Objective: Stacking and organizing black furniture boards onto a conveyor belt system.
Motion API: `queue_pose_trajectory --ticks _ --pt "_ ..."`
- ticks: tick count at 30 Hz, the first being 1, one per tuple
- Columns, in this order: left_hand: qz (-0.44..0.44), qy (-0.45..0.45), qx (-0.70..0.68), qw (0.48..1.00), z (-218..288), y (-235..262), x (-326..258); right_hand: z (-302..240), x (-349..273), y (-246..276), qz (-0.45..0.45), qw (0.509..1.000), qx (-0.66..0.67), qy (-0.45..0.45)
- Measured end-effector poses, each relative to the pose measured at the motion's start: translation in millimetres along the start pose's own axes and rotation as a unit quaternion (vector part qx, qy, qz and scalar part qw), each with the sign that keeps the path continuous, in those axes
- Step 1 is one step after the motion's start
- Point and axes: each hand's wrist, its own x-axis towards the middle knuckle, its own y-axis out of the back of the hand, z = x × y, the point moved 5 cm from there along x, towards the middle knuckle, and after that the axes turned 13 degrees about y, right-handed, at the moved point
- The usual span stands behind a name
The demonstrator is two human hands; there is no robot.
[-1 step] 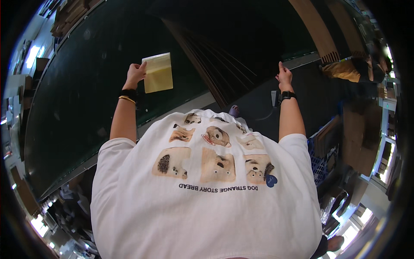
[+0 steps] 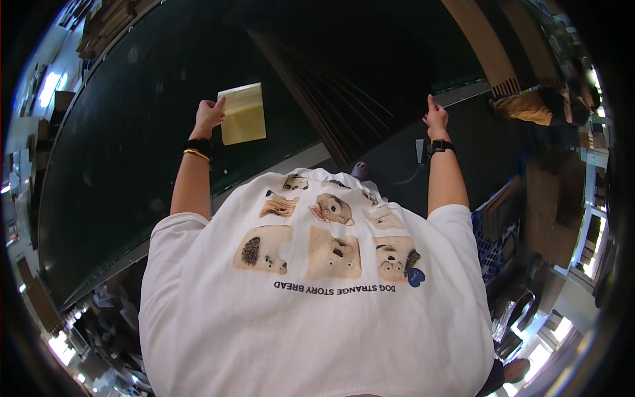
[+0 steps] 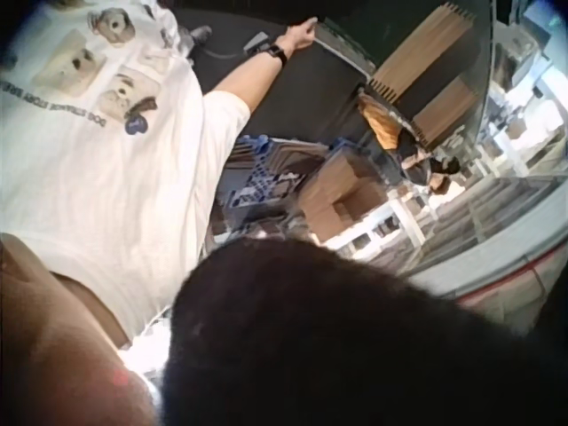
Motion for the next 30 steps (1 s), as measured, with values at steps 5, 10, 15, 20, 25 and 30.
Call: queue_pose_trajectory --ticks 5,10,15,20,25,30 --pt "-0.003 0.015 -0.028 0.999 -5.0 -0.8 5.6 -0.7 5.0 5.5 0.041 0.994 -0.101 -0.022" --pt "-0.041 -0.001 -0.113 0.993 1.5 -1.4 9.2 1.8 0.0 5.6 0.038 0.994 -0.066 -0.078" --pt "-0.031 -0.003 -0.134 0.991 1.6 0.0 7.3 10.5 -14.1 -2.7 -0.001 0.987 0.142 -0.082" --pt "0.0 -0.029 -0.042 0.999 15.4 -2.0 4.3 3.8 3.7 -3.9 -0.047 0.987 0.149 -0.044" --pt "-0.002 -0.025 -0.079 0.997 -1.9 0.0 7.6 1.0 10.8 -11.8 -0.03 0.987 0.144 -0.059" --pt "-0.021 -0.019 -0.083 0.996 3.3 -2.7 -8.1 0.6 12.9 -3.4 -0.031 0.995 0.078 -0.061"
